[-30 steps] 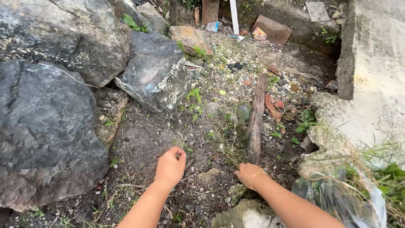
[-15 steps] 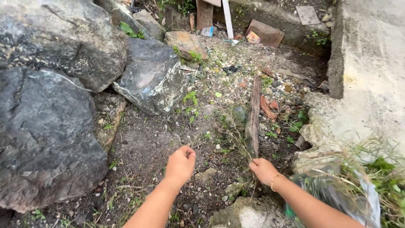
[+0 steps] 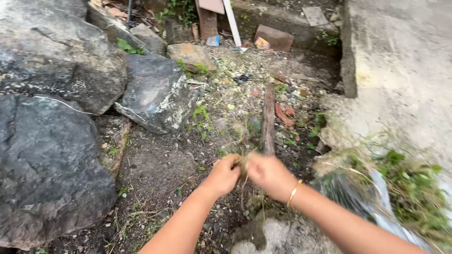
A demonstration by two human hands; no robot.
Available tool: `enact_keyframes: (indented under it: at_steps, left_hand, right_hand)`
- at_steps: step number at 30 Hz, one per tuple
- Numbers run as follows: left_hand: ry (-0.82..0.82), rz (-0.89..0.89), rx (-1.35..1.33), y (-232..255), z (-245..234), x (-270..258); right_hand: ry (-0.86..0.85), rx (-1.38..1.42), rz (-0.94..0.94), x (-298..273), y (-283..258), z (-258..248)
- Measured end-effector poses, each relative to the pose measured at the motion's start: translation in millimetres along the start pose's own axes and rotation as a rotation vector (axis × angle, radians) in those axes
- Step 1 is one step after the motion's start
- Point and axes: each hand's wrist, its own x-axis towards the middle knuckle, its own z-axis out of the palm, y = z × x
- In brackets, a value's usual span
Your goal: Manually pull weeds from the ground and put them in a plastic bag.
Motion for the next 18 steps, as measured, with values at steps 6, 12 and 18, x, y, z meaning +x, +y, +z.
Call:
enact_keyframes:
  at_steps: [6, 12, 18]
  left_hand:
    - [-0.120, -0.232, 0.247, 66, 17, -4]
    - [-0.162, -0.075, 0.406, 99, 27, -9]
    - [0.059, 0.123, -0.081, 105, 20, -11]
  right_hand:
    - [0.196, 0.216, 0.439, -5, -9, -38]
    - [0.245, 0.257, 0.509, -20, 16, -36]
    - [0.523, 0.234, 0.642, -30, -36, -96]
